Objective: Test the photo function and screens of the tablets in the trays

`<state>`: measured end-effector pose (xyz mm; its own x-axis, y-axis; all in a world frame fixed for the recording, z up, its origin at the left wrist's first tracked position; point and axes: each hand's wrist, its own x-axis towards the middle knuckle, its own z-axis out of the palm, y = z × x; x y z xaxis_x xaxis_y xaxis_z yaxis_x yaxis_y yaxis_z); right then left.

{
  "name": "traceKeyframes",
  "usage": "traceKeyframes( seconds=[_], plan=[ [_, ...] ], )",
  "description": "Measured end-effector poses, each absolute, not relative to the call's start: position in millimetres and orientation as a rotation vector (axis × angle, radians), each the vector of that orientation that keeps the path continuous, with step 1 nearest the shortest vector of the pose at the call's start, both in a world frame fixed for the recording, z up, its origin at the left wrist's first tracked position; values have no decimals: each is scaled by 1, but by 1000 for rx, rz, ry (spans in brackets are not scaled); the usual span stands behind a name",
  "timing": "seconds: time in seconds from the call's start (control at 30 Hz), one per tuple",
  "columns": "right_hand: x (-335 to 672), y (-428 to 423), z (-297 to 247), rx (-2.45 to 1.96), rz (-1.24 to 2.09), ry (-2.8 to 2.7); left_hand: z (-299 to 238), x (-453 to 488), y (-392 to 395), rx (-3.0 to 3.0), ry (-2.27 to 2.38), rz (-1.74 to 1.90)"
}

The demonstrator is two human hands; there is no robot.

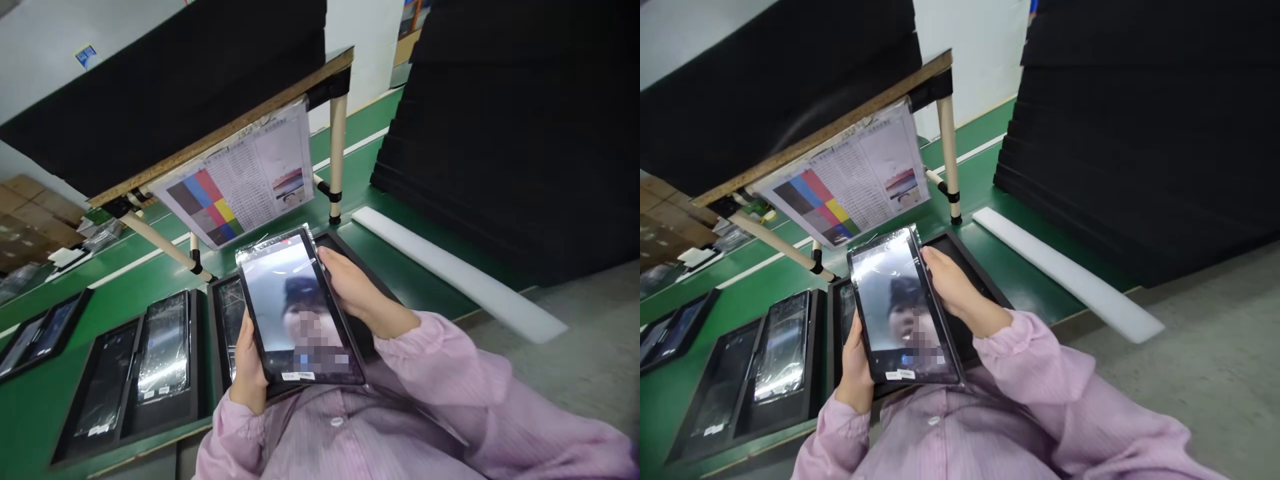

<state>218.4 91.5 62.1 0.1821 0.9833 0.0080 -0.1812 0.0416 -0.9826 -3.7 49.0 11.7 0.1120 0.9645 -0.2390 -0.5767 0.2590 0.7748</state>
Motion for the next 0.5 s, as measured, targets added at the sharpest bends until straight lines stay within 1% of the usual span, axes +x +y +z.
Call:
traceKeyframes(
  seconds=[0.13, 0.3, 0.5],
  plan=[
    [216, 86, 71, -1044, 1166, -829, 12, 1, 33, 565, 810, 1221],
    [226, 71, 79, -1003, 1164, -798, 16, 6, 21, 560, 851, 1256],
    [231, 66, 75, -1063, 964, -920, 17, 12, 12, 574, 927, 1294]
  ],
)
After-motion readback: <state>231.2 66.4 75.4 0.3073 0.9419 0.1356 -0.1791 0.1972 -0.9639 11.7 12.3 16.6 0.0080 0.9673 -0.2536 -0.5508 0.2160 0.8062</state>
